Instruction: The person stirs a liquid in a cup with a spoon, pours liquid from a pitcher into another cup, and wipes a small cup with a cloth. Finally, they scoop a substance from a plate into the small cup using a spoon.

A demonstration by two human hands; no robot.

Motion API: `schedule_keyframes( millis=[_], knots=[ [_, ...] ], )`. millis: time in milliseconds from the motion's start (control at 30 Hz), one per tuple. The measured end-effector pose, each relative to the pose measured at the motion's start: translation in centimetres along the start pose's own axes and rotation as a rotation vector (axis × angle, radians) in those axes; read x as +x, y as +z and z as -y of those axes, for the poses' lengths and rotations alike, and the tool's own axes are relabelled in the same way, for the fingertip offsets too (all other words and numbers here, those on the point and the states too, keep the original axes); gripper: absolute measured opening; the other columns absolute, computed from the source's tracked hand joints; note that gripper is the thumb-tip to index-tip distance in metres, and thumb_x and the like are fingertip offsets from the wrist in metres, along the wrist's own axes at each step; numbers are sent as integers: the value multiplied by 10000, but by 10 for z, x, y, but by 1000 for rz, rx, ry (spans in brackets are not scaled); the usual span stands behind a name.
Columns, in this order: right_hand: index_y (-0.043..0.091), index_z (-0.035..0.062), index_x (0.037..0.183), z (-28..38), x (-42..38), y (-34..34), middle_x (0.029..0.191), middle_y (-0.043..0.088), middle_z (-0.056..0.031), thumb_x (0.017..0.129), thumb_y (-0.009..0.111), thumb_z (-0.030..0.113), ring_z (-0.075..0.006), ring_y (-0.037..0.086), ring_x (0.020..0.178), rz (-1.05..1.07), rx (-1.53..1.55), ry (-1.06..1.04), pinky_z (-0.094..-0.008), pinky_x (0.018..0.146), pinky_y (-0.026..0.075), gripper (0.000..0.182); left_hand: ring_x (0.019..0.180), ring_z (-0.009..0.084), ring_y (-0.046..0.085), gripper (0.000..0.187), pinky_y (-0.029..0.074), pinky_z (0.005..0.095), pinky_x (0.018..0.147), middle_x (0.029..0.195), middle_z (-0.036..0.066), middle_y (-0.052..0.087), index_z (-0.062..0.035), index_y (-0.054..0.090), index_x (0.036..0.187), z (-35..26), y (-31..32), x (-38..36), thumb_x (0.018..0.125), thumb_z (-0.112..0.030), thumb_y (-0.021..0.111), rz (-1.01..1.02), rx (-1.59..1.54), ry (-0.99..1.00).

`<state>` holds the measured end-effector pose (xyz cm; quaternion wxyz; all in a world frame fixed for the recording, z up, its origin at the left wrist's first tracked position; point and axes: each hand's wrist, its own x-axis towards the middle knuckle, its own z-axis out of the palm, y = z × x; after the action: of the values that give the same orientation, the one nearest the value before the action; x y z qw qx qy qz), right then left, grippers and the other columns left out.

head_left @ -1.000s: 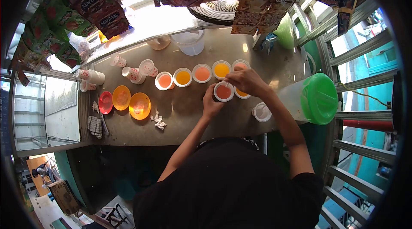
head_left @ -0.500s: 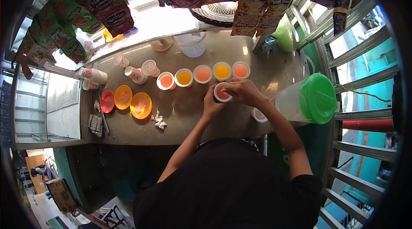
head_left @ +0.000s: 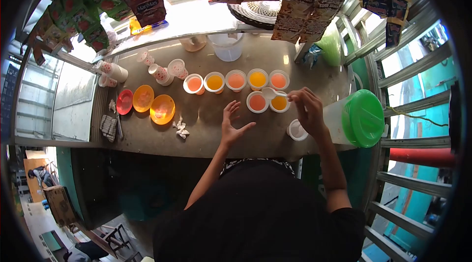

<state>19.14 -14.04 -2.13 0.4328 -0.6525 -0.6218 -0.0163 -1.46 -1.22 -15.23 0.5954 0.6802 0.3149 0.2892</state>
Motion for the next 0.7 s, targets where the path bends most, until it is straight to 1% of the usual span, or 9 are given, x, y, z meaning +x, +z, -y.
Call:
schedule_keyframes(
  millis=[67,100,167,200,333,500,533,633,700],
  knots=[
    [634,37,890,-15,-25,19,772,660,-65,939,541,91,-160,567,602,-254,186,305,-310,551,446,118,1201,226,501,904,452,386,948,1301,101,514,-95,354,1366,3,-8,-10,640,-211,879,-60,-35,-29],
    [634,37,890,-18,-36,27,772,660,-65,939,541,91,-160,567,602,-243,196,296,-310,551,446,118,1170,222,516,876,455,378,936,1292,94,517,-101,364,1356,4,-11,-14,650,-202,873,-108,-73,-54],
    [637,18,864,-21,-54,40,707,647,-48,990,482,139,-80,515,569,-356,294,635,-251,522,398,233,1129,207,530,837,459,372,918,1270,86,523,-100,372,1346,9,-17,-21,671,-186,859,-187,-100,-69],
    [637,3,868,-20,-58,44,673,632,-26,1013,450,191,-49,469,549,-391,298,656,-219,514,365,302,1089,191,543,798,463,366,900,1249,78,530,-99,379,1336,12,-20,-24,692,-169,845,-250,-129,-80],
    [633,0,869,-26,-56,43,680,628,-32,1022,427,237,-56,473,577,-481,405,741,-215,544,369,349,1020,163,558,719,470,334,867,1195,70,537,-91,389,1322,16,-28,-32,738,-122,807,-418,-207,-65],
    [629,-3,877,-13,6,51,688,623,-34,1020,432,235,-55,475,590,-461,537,721,-207,565,382,341,912,115,567,592,470,251,820,1127,65,545,-59,407,1293,12,-43,-48,801,-54,736,-512,-309,-78],
    [632,2,882,-5,23,60,710,638,-41,1021,434,256,-55,490,612,-449,553,654,-201,565,378,351,890,102,565,552,469,238,809,1112,62,549,-50,415,1280,12,-48,-50,818,-49,717,-523,-312,-63],
    [633,2,894,-4,71,115,716,639,-35,1014,452,228,-65,522,611,-442,626,449,-214,556,410,314,891,95,563,514,467,224,799,1101,60,549,-42,420,1270,17,-70,-58,836,-48,697,-555,-320,-72],
    [636,-5,908,2,106,160,753,666,-60,1016,458,249,-83,581,637,-387,601,400,-209,565,421,329,890,90,561,498,466,218,791,1081,55,555,-42,421,1267,20,-88,-60,846,-48,687,-590,-328,-73]
  ],
)
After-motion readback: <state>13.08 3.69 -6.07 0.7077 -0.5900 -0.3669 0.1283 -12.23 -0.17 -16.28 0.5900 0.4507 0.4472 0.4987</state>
